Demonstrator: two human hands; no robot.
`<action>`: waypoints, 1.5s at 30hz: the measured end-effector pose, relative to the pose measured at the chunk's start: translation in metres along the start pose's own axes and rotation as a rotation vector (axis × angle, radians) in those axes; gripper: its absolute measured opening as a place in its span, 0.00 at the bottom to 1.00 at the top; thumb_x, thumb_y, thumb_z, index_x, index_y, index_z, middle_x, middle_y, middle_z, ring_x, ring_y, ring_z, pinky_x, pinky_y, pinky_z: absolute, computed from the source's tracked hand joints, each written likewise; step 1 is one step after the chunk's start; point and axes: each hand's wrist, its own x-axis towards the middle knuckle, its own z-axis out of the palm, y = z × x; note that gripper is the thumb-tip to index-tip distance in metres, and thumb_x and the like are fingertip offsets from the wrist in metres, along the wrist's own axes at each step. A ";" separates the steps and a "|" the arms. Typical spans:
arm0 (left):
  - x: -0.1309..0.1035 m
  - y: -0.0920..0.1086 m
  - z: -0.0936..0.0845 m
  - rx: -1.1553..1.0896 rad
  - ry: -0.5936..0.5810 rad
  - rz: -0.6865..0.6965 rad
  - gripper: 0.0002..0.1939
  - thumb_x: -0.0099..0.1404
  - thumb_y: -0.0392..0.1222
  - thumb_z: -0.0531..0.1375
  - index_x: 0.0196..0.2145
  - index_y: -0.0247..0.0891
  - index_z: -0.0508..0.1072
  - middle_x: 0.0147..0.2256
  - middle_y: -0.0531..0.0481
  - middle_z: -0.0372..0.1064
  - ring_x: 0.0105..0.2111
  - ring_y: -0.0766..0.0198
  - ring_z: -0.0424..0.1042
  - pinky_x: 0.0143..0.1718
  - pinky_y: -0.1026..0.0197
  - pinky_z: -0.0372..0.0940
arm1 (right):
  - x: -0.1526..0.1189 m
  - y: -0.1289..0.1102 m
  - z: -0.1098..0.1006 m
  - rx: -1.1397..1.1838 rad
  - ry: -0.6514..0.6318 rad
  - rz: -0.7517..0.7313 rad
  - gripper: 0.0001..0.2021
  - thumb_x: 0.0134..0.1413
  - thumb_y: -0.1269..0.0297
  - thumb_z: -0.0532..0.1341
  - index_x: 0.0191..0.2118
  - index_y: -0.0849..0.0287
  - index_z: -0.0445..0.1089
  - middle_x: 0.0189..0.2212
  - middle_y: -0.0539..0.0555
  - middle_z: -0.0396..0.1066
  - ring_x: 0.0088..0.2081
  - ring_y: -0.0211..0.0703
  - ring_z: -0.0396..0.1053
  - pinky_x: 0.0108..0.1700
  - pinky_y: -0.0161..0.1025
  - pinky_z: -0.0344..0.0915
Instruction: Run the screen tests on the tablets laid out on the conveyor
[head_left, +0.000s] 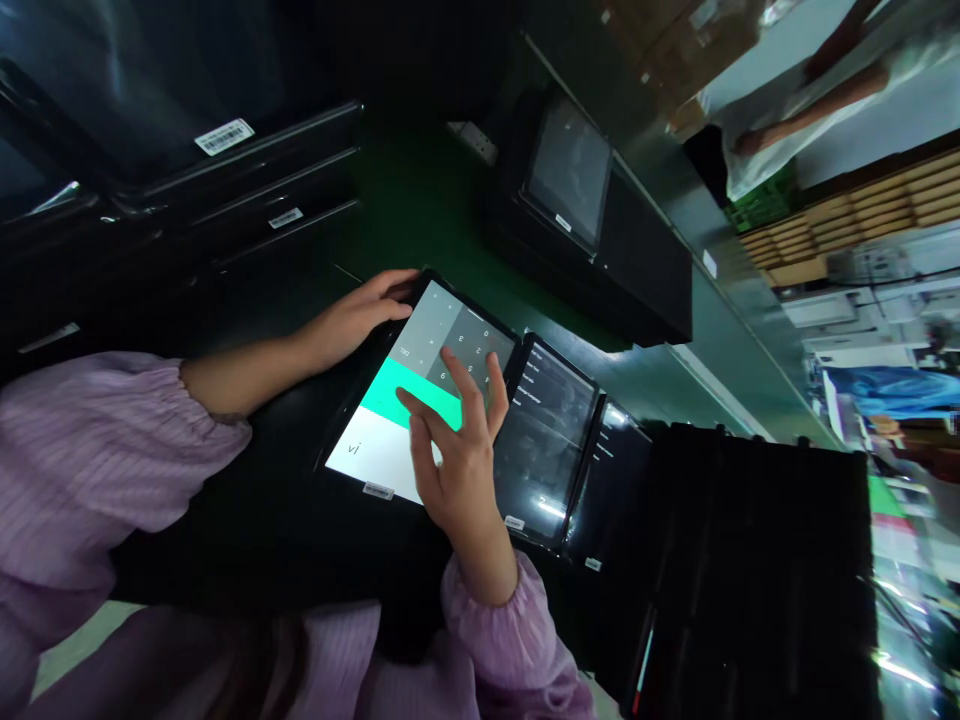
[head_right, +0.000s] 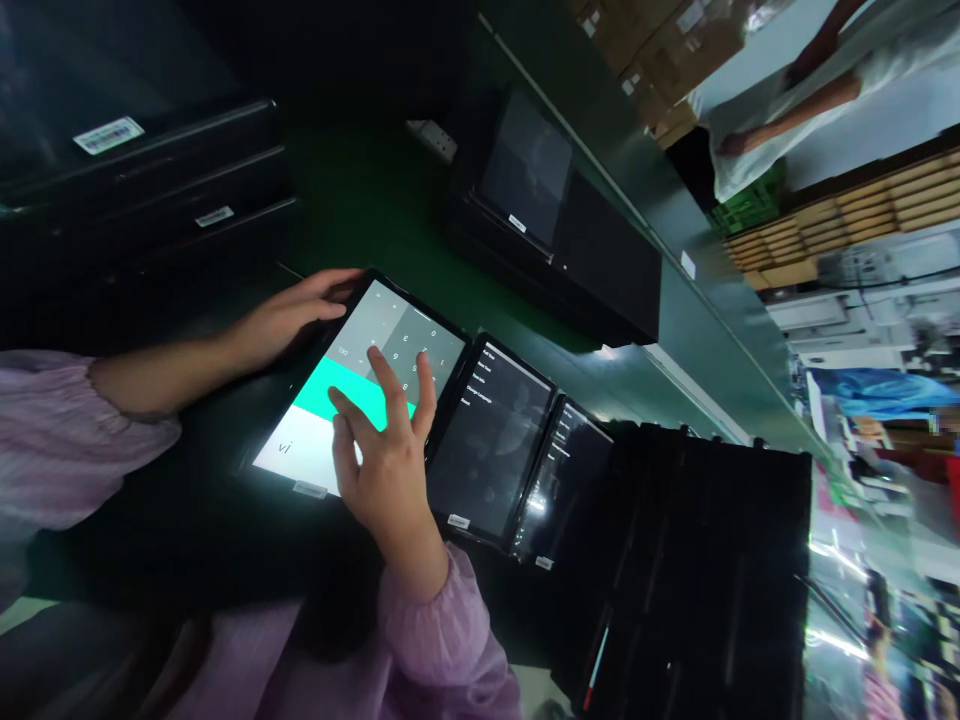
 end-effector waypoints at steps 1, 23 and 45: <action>0.000 0.001 0.000 -0.003 0.002 -0.010 0.32 0.63 0.44 0.60 0.65 0.36 0.68 0.65 0.43 0.66 0.68 0.47 0.60 0.72 0.43 0.51 | 0.001 -0.002 0.001 -0.004 -0.015 -0.005 0.15 0.69 0.69 0.57 0.51 0.54 0.80 0.68 0.58 0.60 0.77 0.64 0.38 0.72 0.71 0.53; 0.005 -0.005 -0.005 0.026 0.046 -0.012 0.32 0.61 0.47 0.64 0.62 0.38 0.72 0.65 0.45 0.67 0.68 0.45 0.61 0.72 0.44 0.50 | -0.022 0.046 -0.016 -0.076 0.087 0.212 0.17 0.74 0.64 0.52 0.55 0.48 0.77 0.71 0.52 0.56 0.76 0.60 0.40 0.71 0.68 0.54; 0.002 0.002 -0.002 0.101 0.017 -0.021 0.33 0.63 0.46 0.60 0.65 0.38 0.69 0.65 0.43 0.66 0.68 0.43 0.60 0.72 0.43 0.50 | -0.027 0.051 -0.023 -0.115 0.225 0.231 0.17 0.73 0.66 0.53 0.48 0.51 0.81 0.66 0.54 0.66 0.74 0.62 0.48 0.69 0.71 0.56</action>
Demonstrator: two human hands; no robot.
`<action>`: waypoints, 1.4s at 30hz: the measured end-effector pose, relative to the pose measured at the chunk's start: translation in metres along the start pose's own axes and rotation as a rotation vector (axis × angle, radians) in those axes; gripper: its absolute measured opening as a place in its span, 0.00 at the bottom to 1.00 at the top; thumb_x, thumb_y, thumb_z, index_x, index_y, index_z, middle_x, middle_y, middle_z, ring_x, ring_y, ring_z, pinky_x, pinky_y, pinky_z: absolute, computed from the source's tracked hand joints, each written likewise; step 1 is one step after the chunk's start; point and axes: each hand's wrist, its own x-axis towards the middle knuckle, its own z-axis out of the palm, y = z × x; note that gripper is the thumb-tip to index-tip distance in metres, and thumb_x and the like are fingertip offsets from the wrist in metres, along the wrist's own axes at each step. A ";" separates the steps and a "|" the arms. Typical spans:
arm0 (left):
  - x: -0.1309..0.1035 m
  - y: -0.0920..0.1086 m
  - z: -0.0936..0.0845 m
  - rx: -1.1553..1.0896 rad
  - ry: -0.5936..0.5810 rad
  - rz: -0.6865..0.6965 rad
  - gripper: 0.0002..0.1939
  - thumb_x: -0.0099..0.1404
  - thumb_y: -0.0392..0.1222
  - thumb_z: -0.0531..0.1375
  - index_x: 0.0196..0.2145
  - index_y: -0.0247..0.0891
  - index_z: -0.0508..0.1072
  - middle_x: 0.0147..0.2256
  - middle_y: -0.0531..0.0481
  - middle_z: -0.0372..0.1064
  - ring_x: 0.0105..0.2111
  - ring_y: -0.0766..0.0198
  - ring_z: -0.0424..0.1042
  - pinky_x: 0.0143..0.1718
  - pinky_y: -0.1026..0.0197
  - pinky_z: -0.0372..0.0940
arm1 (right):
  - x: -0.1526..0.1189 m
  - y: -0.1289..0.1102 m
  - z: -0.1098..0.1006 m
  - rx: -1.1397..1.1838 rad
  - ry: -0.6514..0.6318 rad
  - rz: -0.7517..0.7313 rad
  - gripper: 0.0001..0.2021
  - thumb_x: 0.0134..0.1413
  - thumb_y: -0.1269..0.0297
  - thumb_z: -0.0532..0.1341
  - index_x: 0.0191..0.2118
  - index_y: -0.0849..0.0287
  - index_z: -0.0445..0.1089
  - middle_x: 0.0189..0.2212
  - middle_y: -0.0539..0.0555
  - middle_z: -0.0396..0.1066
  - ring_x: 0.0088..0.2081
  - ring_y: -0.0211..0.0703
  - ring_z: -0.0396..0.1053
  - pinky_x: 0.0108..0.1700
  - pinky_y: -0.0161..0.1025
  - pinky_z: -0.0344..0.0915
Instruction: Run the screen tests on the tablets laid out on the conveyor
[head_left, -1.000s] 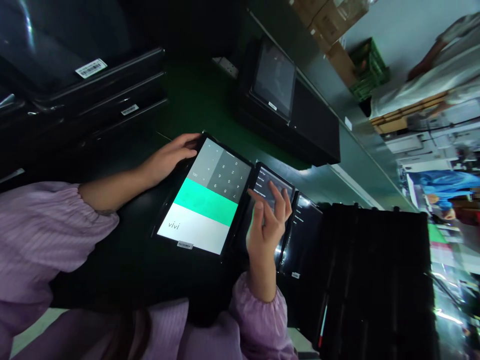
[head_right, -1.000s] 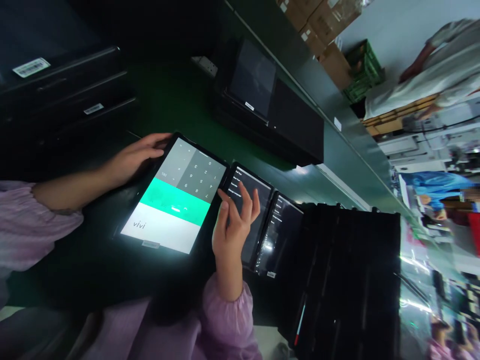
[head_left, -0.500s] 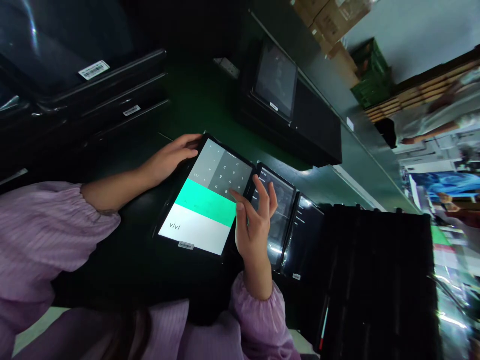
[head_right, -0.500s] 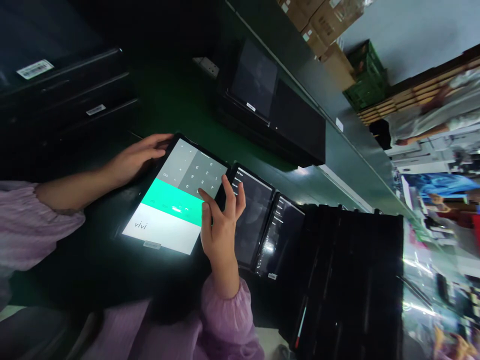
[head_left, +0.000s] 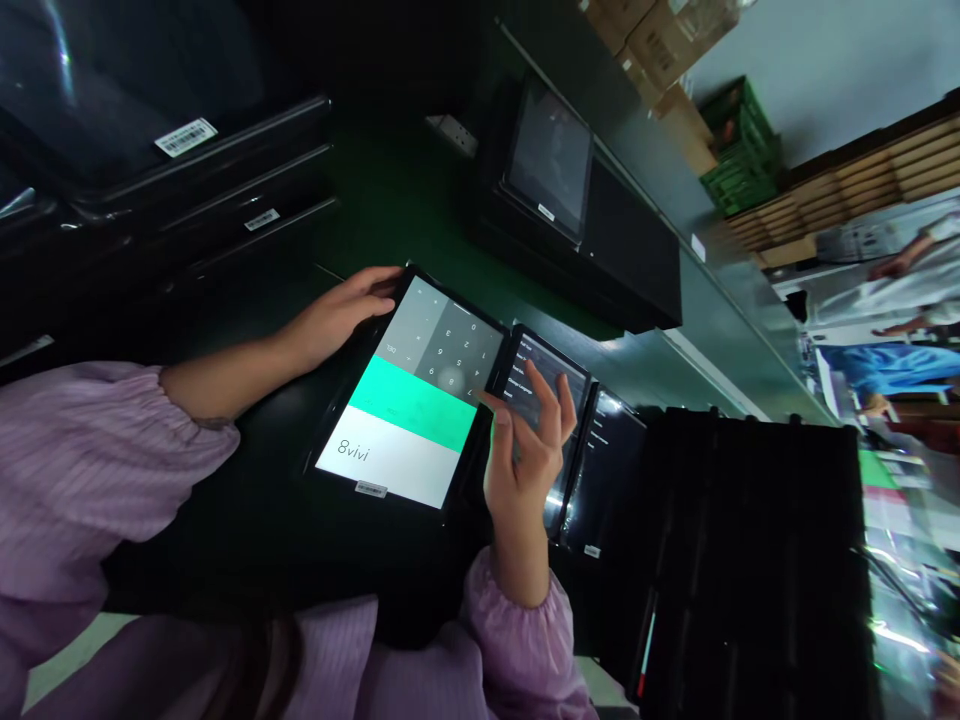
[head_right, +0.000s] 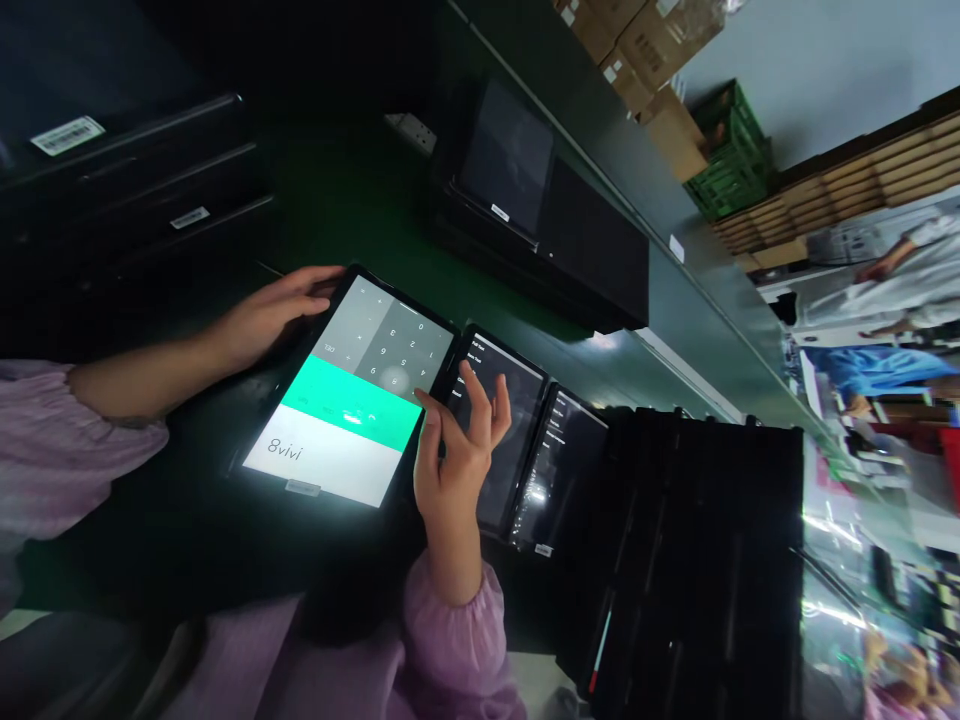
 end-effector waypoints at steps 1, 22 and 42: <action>0.002 -0.003 0.000 -0.004 -0.024 0.010 0.35 0.62 0.46 0.61 0.66 0.38 0.68 0.66 0.43 0.65 0.68 0.42 0.59 0.72 0.43 0.50 | 0.000 -0.004 0.000 0.011 0.004 -0.012 0.17 0.73 0.66 0.53 0.49 0.51 0.81 0.65 0.54 0.66 0.74 0.62 0.49 0.69 0.70 0.57; 0.020 -0.028 -0.013 -0.035 -0.269 0.028 0.59 0.48 0.46 0.70 0.74 0.48 0.49 0.73 0.42 0.50 0.75 0.42 0.39 0.73 0.39 0.43 | 0.006 -0.065 0.020 0.041 -0.331 -0.156 0.16 0.70 0.66 0.58 0.55 0.44 0.78 0.74 0.51 0.52 0.77 0.69 0.23 0.71 0.79 0.44; 0.019 -0.027 -0.011 -0.013 -0.212 0.036 0.57 0.47 0.48 0.68 0.72 0.46 0.52 0.72 0.41 0.51 0.74 0.40 0.41 0.73 0.38 0.41 | 0.006 -0.057 0.013 0.103 -0.224 -0.136 0.15 0.69 0.68 0.57 0.47 0.53 0.82 0.68 0.56 0.63 0.77 0.67 0.36 0.72 0.77 0.47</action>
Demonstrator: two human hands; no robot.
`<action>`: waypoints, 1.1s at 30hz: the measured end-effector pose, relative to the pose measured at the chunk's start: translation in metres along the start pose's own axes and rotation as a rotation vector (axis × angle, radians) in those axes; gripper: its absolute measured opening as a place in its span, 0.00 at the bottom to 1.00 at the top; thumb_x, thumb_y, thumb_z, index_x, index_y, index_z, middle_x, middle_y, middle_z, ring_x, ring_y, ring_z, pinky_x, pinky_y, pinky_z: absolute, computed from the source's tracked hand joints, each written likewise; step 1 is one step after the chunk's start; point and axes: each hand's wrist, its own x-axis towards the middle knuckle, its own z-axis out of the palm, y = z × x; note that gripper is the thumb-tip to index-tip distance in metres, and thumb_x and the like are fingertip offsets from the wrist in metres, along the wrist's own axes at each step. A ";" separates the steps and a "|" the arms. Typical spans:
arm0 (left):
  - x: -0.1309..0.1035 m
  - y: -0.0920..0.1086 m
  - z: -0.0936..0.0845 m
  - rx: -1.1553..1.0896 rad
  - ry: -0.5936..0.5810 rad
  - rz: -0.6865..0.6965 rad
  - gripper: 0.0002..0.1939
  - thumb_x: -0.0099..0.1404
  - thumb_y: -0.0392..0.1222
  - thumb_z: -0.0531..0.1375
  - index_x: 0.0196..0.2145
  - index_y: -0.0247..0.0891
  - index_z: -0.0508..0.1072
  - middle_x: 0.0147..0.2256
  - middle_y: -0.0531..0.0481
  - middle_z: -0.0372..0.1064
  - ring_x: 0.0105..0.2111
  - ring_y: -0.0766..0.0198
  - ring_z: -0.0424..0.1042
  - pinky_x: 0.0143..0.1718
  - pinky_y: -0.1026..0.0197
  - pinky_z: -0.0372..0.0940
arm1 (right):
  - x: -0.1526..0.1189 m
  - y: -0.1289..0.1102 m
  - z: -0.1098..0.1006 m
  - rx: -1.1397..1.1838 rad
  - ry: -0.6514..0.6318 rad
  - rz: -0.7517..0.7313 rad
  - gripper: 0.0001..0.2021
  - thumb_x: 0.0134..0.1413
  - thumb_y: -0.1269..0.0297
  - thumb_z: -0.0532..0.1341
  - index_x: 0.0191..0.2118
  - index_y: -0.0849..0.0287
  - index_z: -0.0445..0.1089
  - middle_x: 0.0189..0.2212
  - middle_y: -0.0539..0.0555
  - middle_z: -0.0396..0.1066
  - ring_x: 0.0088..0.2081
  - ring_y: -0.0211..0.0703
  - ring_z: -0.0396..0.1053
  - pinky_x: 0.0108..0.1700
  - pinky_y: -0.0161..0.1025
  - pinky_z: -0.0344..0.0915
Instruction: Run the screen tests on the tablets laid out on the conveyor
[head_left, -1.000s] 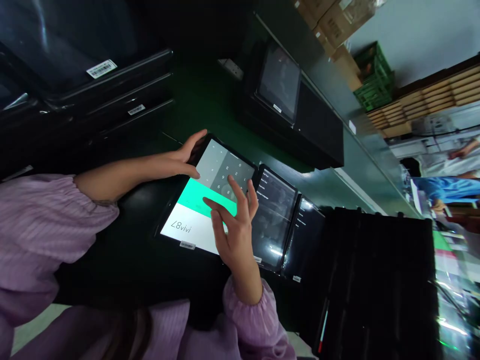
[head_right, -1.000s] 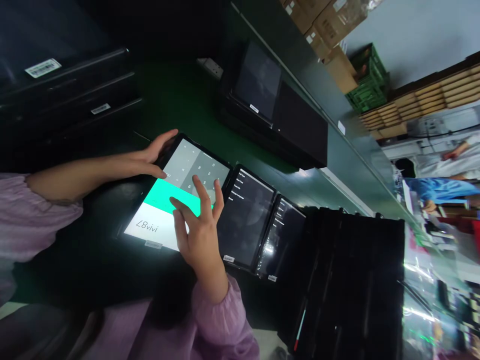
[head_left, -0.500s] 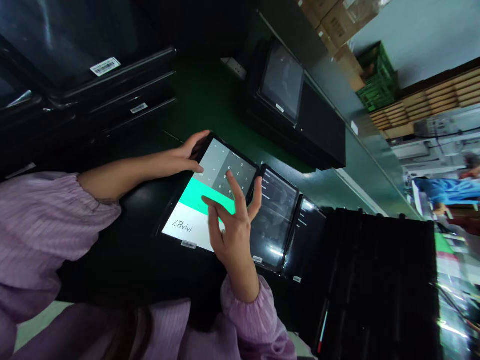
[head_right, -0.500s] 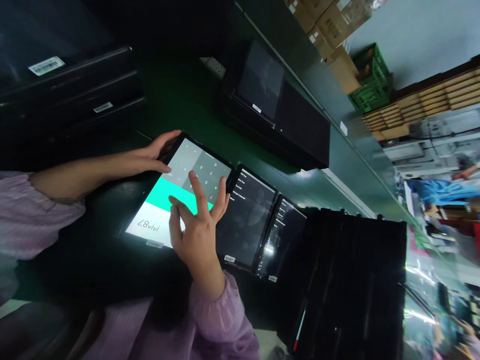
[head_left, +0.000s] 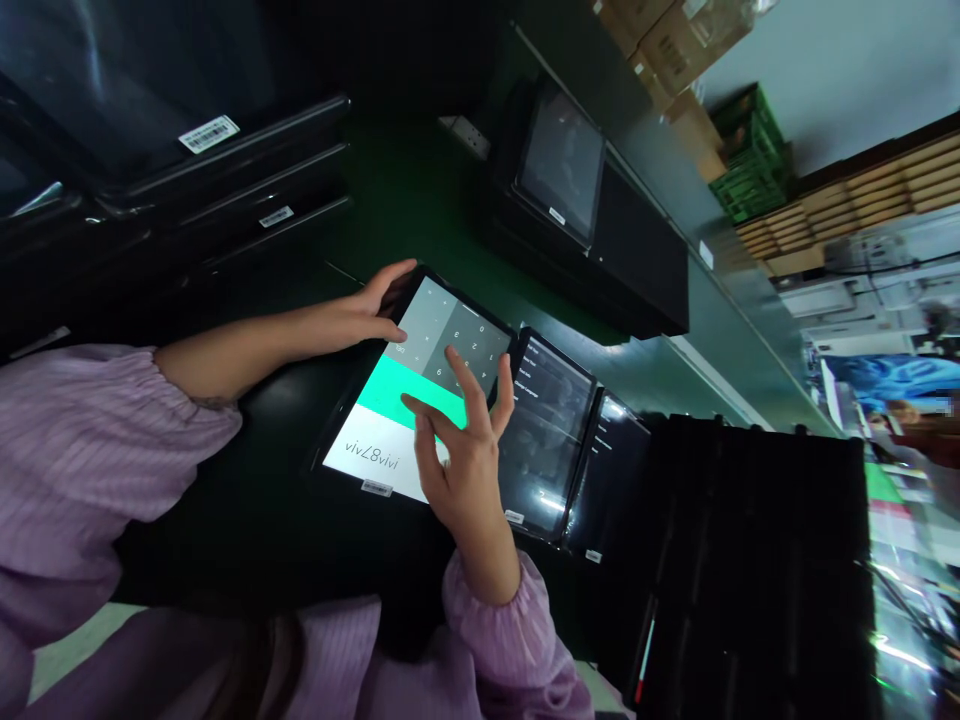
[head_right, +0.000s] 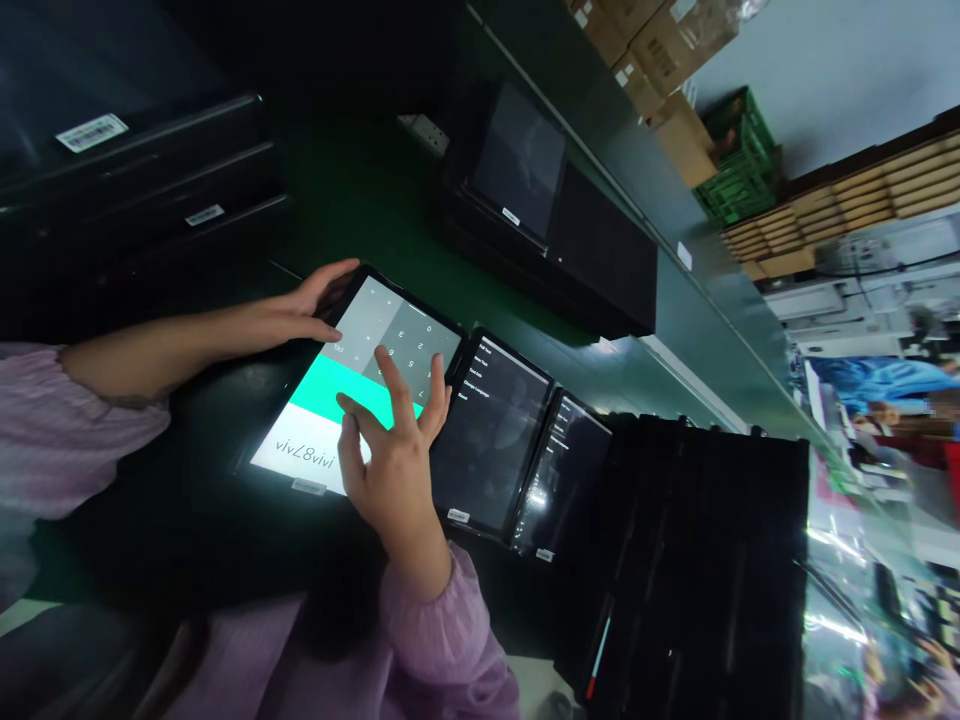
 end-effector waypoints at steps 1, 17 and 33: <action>0.000 0.000 0.000 0.001 0.002 -0.002 0.57 0.48 0.48 0.68 0.72 0.46 0.51 0.73 0.41 0.51 0.75 0.40 0.41 0.73 0.39 0.41 | -0.001 0.002 -0.001 0.018 0.019 -0.003 0.15 0.69 0.69 0.56 0.47 0.53 0.82 0.67 0.56 0.65 0.77 0.66 0.38 0.72 0.75 0.49; -0.011 0.025 0.000 -0.015 0.165 0.010 0.31 0.63 0.48 0.68 0.63 0.52 0.69 0.64 0.59 0.68 0.70 0.42 0.54 0.74 0.36 0.43 | -0.044 0.091 -0.046 -0.114 0.448 0.299 0.17 0.72 0.62 0.55 0.39 0.55 0.82 0.53 0.58 0.76 0.64 0.59 0.65 0.63 0.66 0.63; -0.005 0.030 0.001 -0.057 0.211 -0.014 0.30 0.59 0.42 0.68 0.60 0.45 0.74 0.63 0.50 0.69 0.69 0.39 0.56 0.73 0.32 0.46 | -0.022 0.121 -0.034 -0.255 0.118 0.295 0.20 0.74 0.57 0.51 0.59 0.53 0.75 0.74 0.60 0.50 0.76 0.70 0.35 0.70 0.77 0.46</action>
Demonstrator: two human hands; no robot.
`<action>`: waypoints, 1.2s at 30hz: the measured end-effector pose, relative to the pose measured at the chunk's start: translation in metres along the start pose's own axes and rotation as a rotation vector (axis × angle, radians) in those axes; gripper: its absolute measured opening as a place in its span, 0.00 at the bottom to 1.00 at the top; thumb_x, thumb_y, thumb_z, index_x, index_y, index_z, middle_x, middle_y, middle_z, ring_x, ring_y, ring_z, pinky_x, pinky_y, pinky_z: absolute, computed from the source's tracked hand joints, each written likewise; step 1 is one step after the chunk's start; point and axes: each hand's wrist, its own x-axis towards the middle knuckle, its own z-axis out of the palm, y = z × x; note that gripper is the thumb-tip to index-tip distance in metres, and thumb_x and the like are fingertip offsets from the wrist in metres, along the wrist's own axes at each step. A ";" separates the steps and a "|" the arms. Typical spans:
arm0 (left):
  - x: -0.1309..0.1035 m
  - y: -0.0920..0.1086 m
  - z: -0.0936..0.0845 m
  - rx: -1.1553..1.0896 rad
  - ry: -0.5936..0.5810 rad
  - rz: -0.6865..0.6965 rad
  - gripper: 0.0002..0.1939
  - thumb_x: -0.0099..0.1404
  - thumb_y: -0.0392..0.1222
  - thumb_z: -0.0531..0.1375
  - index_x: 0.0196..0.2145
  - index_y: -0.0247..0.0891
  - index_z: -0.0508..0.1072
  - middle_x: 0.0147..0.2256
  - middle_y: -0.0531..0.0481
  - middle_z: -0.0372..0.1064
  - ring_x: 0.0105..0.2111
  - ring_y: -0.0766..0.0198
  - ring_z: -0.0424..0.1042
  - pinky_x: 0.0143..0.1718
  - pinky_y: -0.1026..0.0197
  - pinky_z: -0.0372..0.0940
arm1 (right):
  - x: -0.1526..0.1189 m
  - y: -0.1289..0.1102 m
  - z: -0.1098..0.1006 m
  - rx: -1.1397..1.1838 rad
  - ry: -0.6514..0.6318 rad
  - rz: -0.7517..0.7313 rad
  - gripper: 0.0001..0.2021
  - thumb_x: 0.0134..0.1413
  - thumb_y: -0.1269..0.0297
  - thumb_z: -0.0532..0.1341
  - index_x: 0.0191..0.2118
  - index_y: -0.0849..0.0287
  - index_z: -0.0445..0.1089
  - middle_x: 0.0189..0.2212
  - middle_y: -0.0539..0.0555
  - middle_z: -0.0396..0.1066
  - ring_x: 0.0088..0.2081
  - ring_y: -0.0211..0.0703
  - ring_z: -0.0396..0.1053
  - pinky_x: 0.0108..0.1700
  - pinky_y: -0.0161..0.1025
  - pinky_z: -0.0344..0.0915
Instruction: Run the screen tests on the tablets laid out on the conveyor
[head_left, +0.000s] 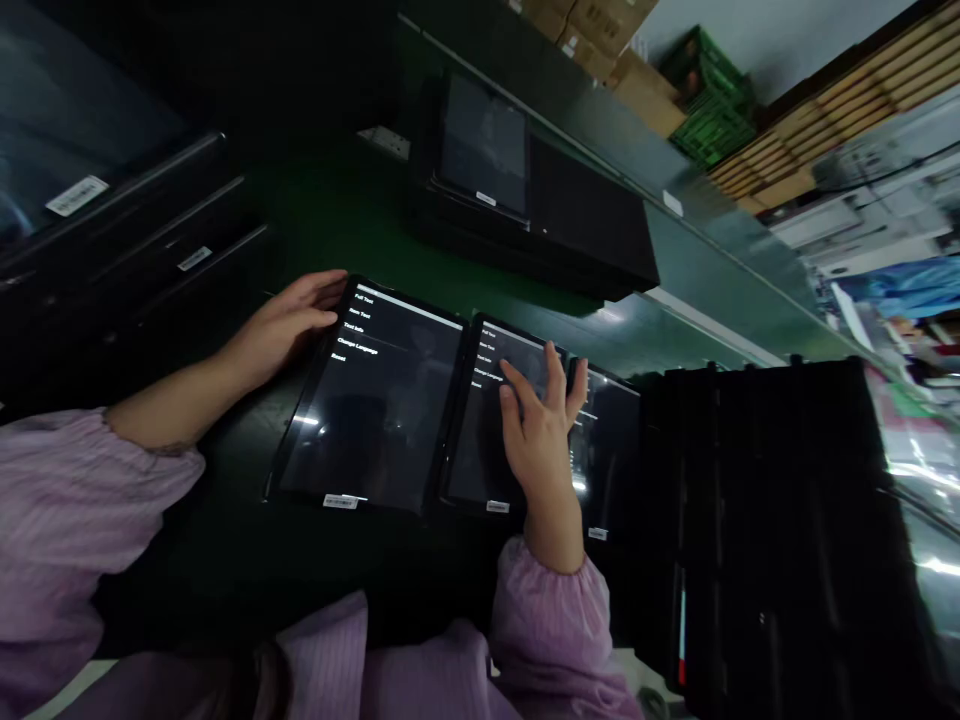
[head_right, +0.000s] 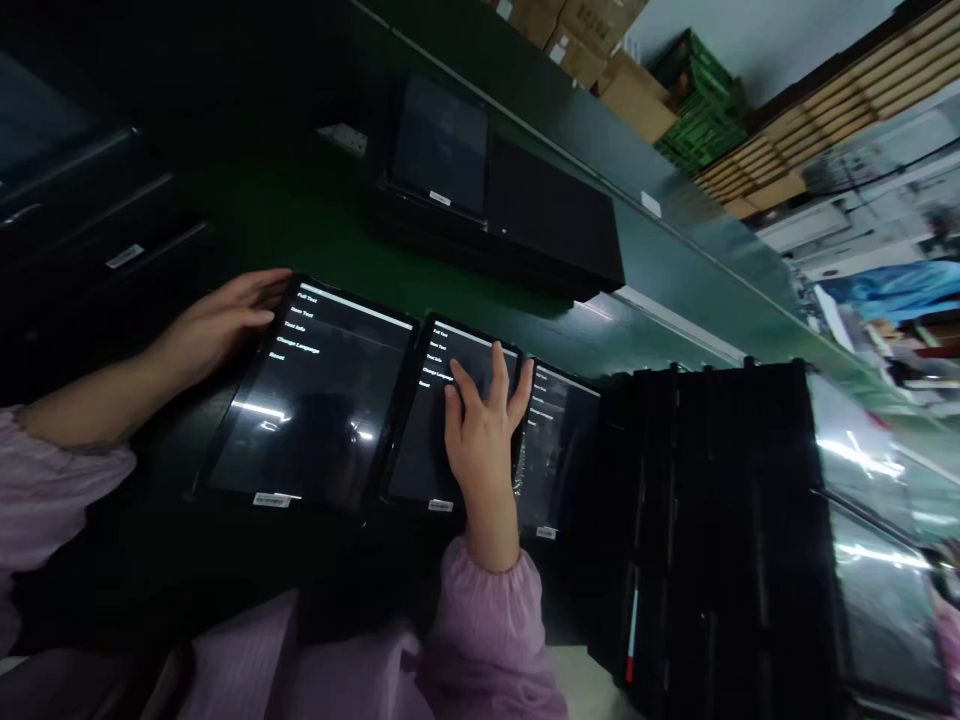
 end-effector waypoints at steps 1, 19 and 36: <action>0.000 0.002 0.003 0.001 0.030 -0.026 0.32 0.58 0.41 0.68 0.60 0.42 0.74 0.63 0.47 0.69 0.68 0.40 0.58 0.73 0.34 0.47 | -0.001 -0.001 -0.001 -0.013 -0.019 -0.007 0.20 0.74 0.56 0.51 0.60 0.53 0.75 0.74 0.60 0.49 0.77 0.71 0.33 0.70 0.78 0.45; -0.001 0.020 0.027 0.120 0.183 -0.112 0.28 0.64 0.38 0.58 0.63 0.37 0.68 0.58 0.53 0.75 0.63 0.52 0.68 0.68 0.37 0.54 | -0.031 0.100 -0.044 0.009 0.172 0.332 0.27 0.72 0.50 0.48 0.46 0.57 0.83 0.67 0.64 0.64 0.73 0.64 0.47 0.71 0.71 0.49; -0.004 -0.001 0.029 0.115 0.420 0.074 0.31 0.47 0.39 0.68 0.51 0.41 0.82 0.55 0.51 0.76 0.63 0.42 0.68 0.73 0.36 0.49 | -0.034 0.102 -0.045 0.048 0.205 0.332 0.24 0.74 0.51 0.48 0.54 0.53 0.79 0.73 0.57 0.56 0.76 0.64 0.40 0.71 0.72 0.47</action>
